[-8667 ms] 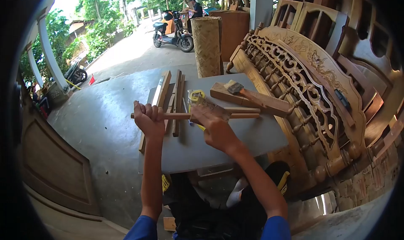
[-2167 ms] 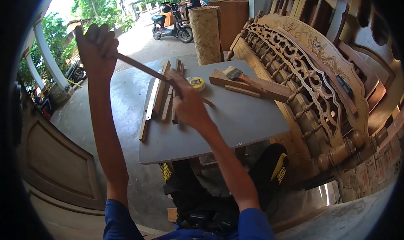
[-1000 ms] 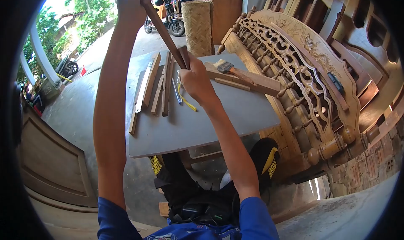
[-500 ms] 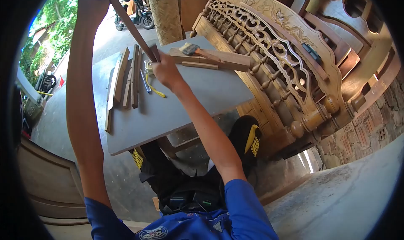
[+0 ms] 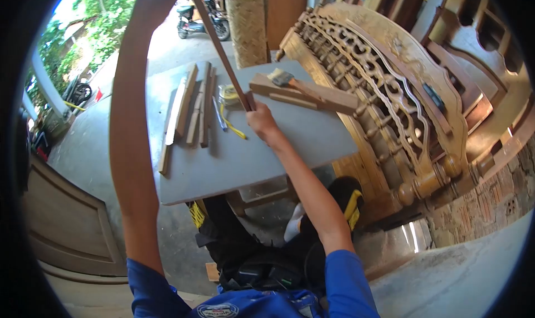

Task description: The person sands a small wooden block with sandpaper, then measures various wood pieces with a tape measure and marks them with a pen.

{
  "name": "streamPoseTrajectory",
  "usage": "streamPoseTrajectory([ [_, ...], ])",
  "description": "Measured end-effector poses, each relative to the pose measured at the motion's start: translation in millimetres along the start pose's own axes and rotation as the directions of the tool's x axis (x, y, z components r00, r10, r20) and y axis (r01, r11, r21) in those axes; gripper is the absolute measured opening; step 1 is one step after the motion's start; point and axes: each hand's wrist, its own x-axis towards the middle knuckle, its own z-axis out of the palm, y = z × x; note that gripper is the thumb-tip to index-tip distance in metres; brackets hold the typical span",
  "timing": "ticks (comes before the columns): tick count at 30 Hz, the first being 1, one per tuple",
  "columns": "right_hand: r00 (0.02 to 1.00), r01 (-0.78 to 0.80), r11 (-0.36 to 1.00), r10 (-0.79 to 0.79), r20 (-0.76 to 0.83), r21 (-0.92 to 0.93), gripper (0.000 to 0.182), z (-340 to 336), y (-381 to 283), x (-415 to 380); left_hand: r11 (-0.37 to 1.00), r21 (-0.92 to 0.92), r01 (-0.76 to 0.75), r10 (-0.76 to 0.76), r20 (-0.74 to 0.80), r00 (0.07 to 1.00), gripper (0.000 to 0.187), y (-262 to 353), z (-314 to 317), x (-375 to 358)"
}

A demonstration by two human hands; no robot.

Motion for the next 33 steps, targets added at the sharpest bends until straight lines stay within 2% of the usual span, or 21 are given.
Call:
streamPoseTrajectory([
  [1,0.988,-0.136,0.98,0.145,0.051,-0.144,0.016,-11.2,-12.5,1.8,0.947,0.259,-0.189,0.155,0.145,0.977,0.037,-18.1,-12.1,10.3],
  [2,0.996,-0.059,0.994,0.065,0.067,-0.09,0.018,-13.7,-24.5,5.5,0.966,-0.251,0.069,-0.054,0.066,0.996,0.034,-18.6,-10.2,18.1],
  [3,0.997,-0.001,1.0,0.003,0.074,-0.025,0.02,-13.2,-33.5,3.6,0.973,-0.233,0.008,0.001,0.038,0.999,0.032,-20.3,-7.8,15.6],
  [4,0.995,0.069,0.997,-0.071,0.075,0.039,0.021,-11.4,-50.2,4.2,0.96,-0.279,0.028,-0.034,-0.016,0.999,0.031,-21.1,-2.6,16.4],
  [6,0.996,0.075,0.996,-0.078,0.052,0.056,0.024,-10.9,-91.3,-5.7,0.969,-0.245,0.042,-0.026,0.067,0.997,0.029,-21.0,-5.8,16.2],
  [7,0.997,0.07,0.995,-0.073,0.035,0.069,0.026,-8.6,-100.9,-11.1,0.955,-0.293,0.044,-0.047,-0.001,0.999,0.029,-20.7,-4.2,15.9],
  [10,0.992,0.124,0.987,-0.127,-0.023,-0.102,0.027,5.3,-24.1,7.6,0.99,-0.143,-0.019,-0.008,-0.186,0.983,0.032,-13.5,-10.6,6.1],
  [11,1.0,-0.002,0.986,0.007,0.031,-0.167,0.027,-2.5,4.8,19.8,0.996,-0.092,-0.019,0.0,-0.198,0.98,0.032,-9.3,-16.0,3.0],
  [14,0.993,0.028,0.982,-0.006,0.115,-0.185,0.027,-10.4,-37.2,22.6,0.996,0.089,-0.021,0.043,-0.244,0.969,0.03,-7.2,-19.9,10.1],
  [15,0.995,0.075,0.996,-0.071,0.075,-0.048,0.022,-6.8,-65.4,13.8,0.985,0.161,-0.057,0.101,-0.278,0.955,0.028,-5.1,-14.9,9.5],
  [18,0.982,0.15,0.988,-0.153,0.112,0.032,0.017,-15.8,-100.1,8.0,0.878,0.47,-0.09,0.253,-0.297,0.921,0.026,-0.3,-4.9,7.8],
  [19,0.992,0.102,0.987,-0.11,0.061,0.121,0.015,-9.3,-90.1,3.0,0.835,0.532,-0.14,0.336,-0.292,0.895,0.024,-0.4,-2.5,7.4],
  [22,0.988,-0.053,0.994,0.065,0.137,-0.094,0.012,-14.0,-16.3,11.5,0.915,0.381,-0.133,0.247,-0.269,0.931,0.025,2.5,-2.2,1.4],
  [23,0.979,-0.099,0.988,0.118,0.168,-0.117,0.011,-21.0,-10.7,12.5,0.937,0.326,-0.125,0.223,-0.283,0.933,0.025,1.0,-0.5,3.2],
  [26,0.993,0.004,0.999,-0.01,0.12,0.055,0.01,-19.8,-68.6,3.0,0.867,0.484,-0.116,0.265,-0.252,0.931,0.026,-0.9,5.1,14.3],
  [27,0.993,0.069,0.998,-0.07,0.098,0.012,0.009,-24.0,-71.2,13.4,0.876,0.459,-0.149,0.301,-0.279,0.912,0.026,-5.8,10.2,18.5],
  [30,0.989,0.136,0.982,-0.142,0.037,0.134,0.01,-20.5,-80.7,17.3,0.847,0.52,-0.106,0.263,-0.238,0.935,0.026,-6.3,17.1,21.8],
  [31,0.988,0.15,0.986,-0.151,0.014,0.066,0.011,-13.3,-64.3,16.2,0.84,0.521,-0.149,0.296,-0.212,0.931,0.027,-8.8,16.7,23.4],
  [33,0.984,0.169,0.983,-0.172,-0.04,-0.069,0.013,1.4,-23.9,5.5,0.884,0.452,-0.117,0.252,-0.253,0.934,0.027,-13.9,17.9,23.7],
])
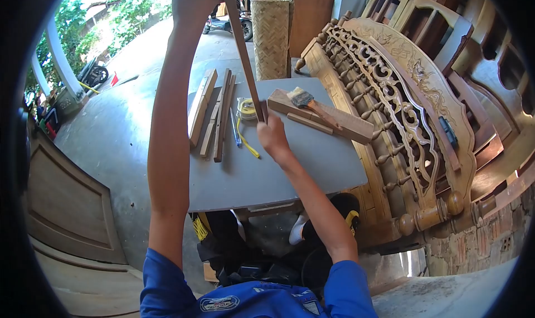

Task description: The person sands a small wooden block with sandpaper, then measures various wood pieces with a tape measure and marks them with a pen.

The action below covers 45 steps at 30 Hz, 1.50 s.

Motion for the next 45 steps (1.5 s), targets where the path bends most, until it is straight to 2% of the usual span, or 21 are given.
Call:
streamPoseTrajectory([
  [3,0.956,-0.249,0.968,0.243,0.163,0.018,0.017,-13.2,-4.3,6.8,0.995,-0.065,0.071,-0.072,-0.016,0.997,0.025,-6.3,4.5,5.8],
  [4,0.985,-0.116,0.992,0.109,0.136,0.048,0.017,-11.6,-10.2,14.8,0.992,-0.077,0.099,-0.101,-0.019,0.995,0.024,-9.7,5.3,7.0],
  [7,0.993,-0.033,0.98,0.011,0.113,0.196,0.018,-14.7,-78.9,25.1,0.988,-0.147,0.046,-0.056,-0.064,0.996,0.021,-17.7,6.4,6.7],
  [11,0.99,-0.069,0.995,0.059,0.132,0.074,0.019,-4.3,-16.2,16.3,0.995,-0.059,0.083,-0.087,-0.07,0.994,0.023,-16.6,-6.7,5.9],
  [12,0.965,-0.179,0.982,0.188,0.183,-0.063,0.031,-9.2,-13.1,7.1,0.991,-0.092,0.099,-0.105,-0.065,0.992,0.024,-18.1,-8.5,5.1],
  [15,0.96,-0.188,0.982,0.188,0.208,-0.022,0.031,-14.9,-17.9,10.7,0.98,-0.177,0.093,-0.107,-0.069,0.992,0.025,-20.7,-4.5,6.5],
  [17,0.984,-0.1,0.993,0.09,0.157,0.058,0.032,-18.4,-53.3,17.7,0.982,-0.185,0.042,-0.057,-0.078,0.995,0.025,-21.2,4.1,3.8],
  [19,0.99,-0.065,0.987,0.045,0.135,0.147,0.033,-22.1,-80.1,22.8,0.962,-0.254,-0.102,0.069,-0.134,0.988,0.024,-25.9,12.6,1.3],
  [20,0.979,-0.137,0.978,0.11,0.172,0.156,0.038,-20.2,-86.9,20.4,0.955,-0.255,-0.152,0.109,-0.176,0.978,0.024,-26.2,14.7,-1.3],
  [23,0.995,0.015,0.992,-0.027,0.098,0.127,0.023,4.8,-30.8,13.0,0.959,-0.235,-0.158,0.105,-0.224,0.969,0.021,-29.4,9.8,-4.2],
  [25,0.981,-0.119,0.992,0.109,0.159,0.053,0.034,1.6,-14.3,11.2,0.957,-0.279,-0.076,0.018,-0.204,0.979,0.021,-29.2,4.2,-5.4],
  [26,0.978,-0.125,0.991,0.117,0.175,0.038,0.035,0.6,-10.9,13.6,0.962,-0.227,-0.155,0.098,-0.244,0.965,0.021,-50.2,8.7,4.5],
  [30,0.986,-0.04,0.99,0.018,0.165,0.134,0.03,-5.7,-70.6,22.9,0.953,-0.302,-0.03,-0.024,-0.174,0.984,0.018,-37.4,9.6,1.2],
  [31,0.99,-0.003,0.987,-0.02,0.138,0.162,0.028,-5.4,-78.9,25.1,0.944,-0.307,-0.123,0.06,-0.207,0.976,0.017,-40.3,13.1,2.9],
  [32,0.984,-0.009,0.997,-0.005,0.175,0.076,0.045,-7.6,-74.8,27.1,0.927,-0.309,-0.214,0.142,-0.24,0.961,0.016,-45.7,17.5,5.7],
  [33,0.987,-0.007,0.997,-0.005,0.161,0.072,0.046,-2.3,-56.1,25.7,0.902,-0.308,-0.301,0.221,-0.269,0.937,0.016,-48.7,20.3,6.2],
  [35,0.992,-0.002,0.998,-0.006,0.126,0.062,0.048,8.6,-10.2,12.2,0.936,-0.252,-0.246,0.176,-0.272,0.946,0.015,-42.9,18.2,1.5],
  [36,0.961,-0.224,0.974,0.225,0.163,-0.025,0.05,4.9,-13.2,3.3,0.937,-0.259,-0.235,0.162,-0.273,0.948,0.015,-44.5,18.1,1.5],
  [39,0.933,-0.279,0.959,0.284,0.219,-0.058,0.048,-1.5,-17.5,8.2,0.938,-0.258,-0.232,0.158,-0.278,0.947,0.015,-45.6,21.5,5.6],
  [43,0.975,-0.174,0.977,0.153,0.163,0.125,0.044,-9.9,-88.7,23.0,0.968,-0.219,-0.125,0.072,-0.238,0.969,0.018,-26.7,28.4,-4.9],
  [45,0.993,-0.01,0.991,-0.005,0.116,0.131,0.04,-4.4,-83.0,23.9,0.973,-0.172,-0.155,0.112,-0.236,0.965,0.019,-26.7,29.3,-7.6],
])
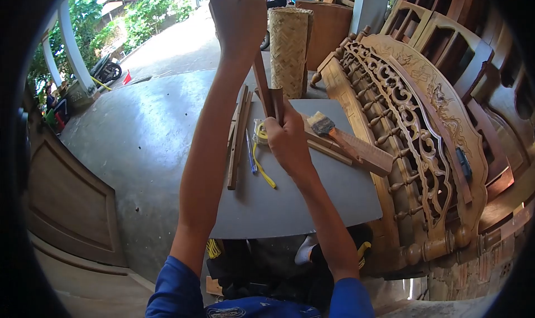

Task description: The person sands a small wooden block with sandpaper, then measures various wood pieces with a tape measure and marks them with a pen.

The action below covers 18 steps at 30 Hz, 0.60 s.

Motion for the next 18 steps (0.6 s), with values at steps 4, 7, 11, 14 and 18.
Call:
streamPoseTrajectory([
  [4,0.994,0.103,0.969,-0.105,0.003,-0.226,0.035,2.6,65.5,-15.2,0.984,-0.166,0.065,-0.064,0.007,0.998,0.019,-8.9,-2.3,-3.3],
  [7,0.992,-0.112,0.932,0.124,0.013,-0.345,0.033,-10.3,96.0,-18.4,0.977,-0.207,0.046,-0.048,-0.008,0.999,0.023,-12.8,-2.6,-7.8],
  [11,0.99,-0.122,0.944,0.14,0.036,-0.306,0.024,-16.5,84.6,-15.7,0.996,-0.069,0.051,-0.041,0.137,0.99,0.029,-31.5,4.6,-50.1],
  [14,0.995,-0.062,0.966,0.08,0.066,-0.251,0.022,-26.9,55.2,-17.5,0.96,0.012,0.279,-0.248,0.496,0.832,0.024,-44.3,-12.6,-93.9],
  [18,0.986,0.006,0.996,-0.02,0.165,0.086,0.026,-48.2,21.5,-29.2,0.916,0.305,0.263,-0.389,0.835,0.389,0.035,-35.7,-44.5,-108.7],
])
